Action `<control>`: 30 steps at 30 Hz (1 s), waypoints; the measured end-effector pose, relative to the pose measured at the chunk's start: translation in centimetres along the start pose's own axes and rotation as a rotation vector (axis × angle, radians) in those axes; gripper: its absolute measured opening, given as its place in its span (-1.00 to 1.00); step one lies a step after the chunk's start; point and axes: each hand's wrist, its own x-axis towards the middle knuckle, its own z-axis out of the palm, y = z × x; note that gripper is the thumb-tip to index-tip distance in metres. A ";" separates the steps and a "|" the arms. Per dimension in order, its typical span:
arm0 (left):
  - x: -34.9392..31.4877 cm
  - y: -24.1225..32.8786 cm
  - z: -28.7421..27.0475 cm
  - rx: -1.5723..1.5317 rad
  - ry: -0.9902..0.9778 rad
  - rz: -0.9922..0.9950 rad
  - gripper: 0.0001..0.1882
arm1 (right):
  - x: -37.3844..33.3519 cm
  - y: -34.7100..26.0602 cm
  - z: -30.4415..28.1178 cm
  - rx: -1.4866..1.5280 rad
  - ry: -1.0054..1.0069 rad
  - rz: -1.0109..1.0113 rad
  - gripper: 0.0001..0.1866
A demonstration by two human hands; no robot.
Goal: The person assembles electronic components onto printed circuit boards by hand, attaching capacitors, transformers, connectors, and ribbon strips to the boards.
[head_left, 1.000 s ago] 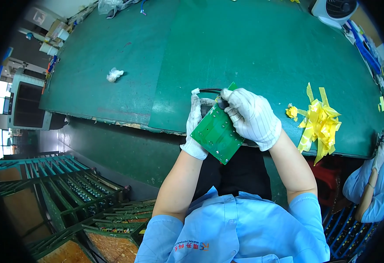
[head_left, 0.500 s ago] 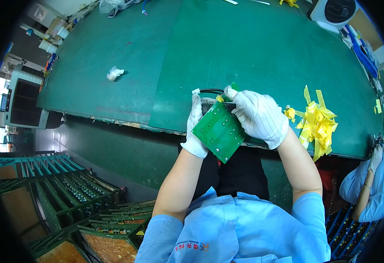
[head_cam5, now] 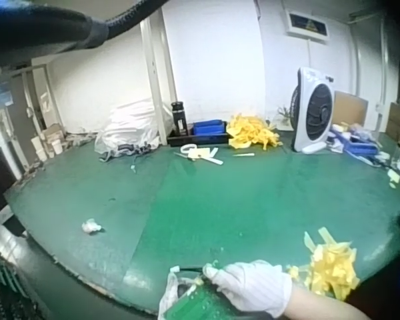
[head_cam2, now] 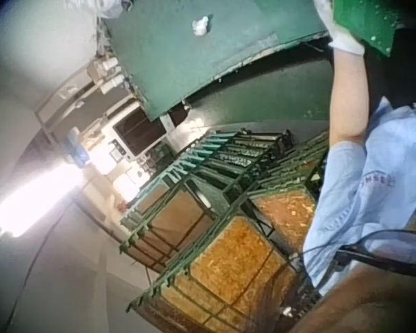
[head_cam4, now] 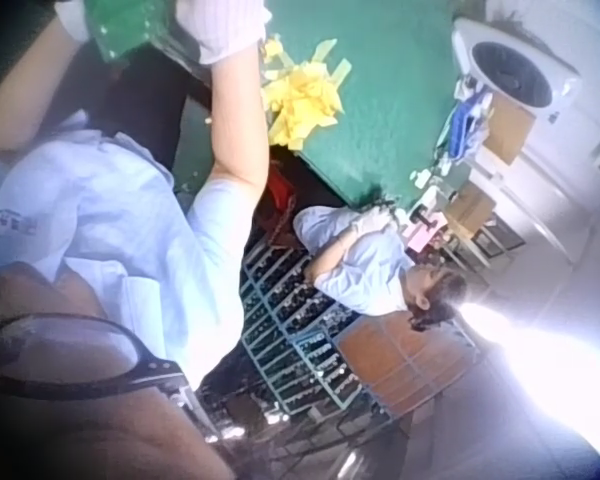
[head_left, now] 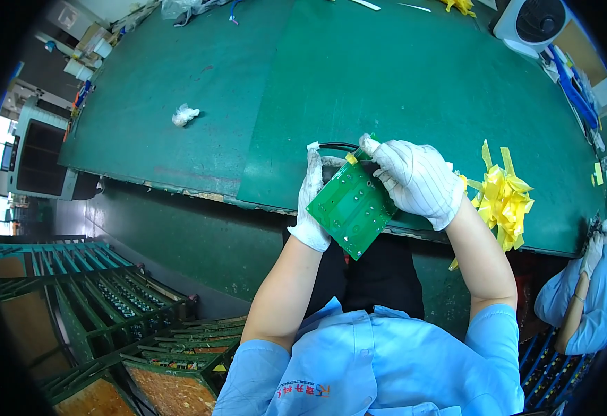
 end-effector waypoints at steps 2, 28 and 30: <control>-0.1 0.0 0.0 0.030 0.042 0.036 -0.09 | 0.2 0.0 0.1 -0.001 -0.001 -0.004 -0.29; -0.9 0.7 1.3 0.000 0.165 0.193 -0.53 | -6.5 1.8 -7.0 -0.029 0.002 0.448 -0.63; -1.1 0.7 2.0 0.058 0.214 0.210 -0.39 | -9.4 1.8 -7.3 -0.049 -0.026 0.583 -0.65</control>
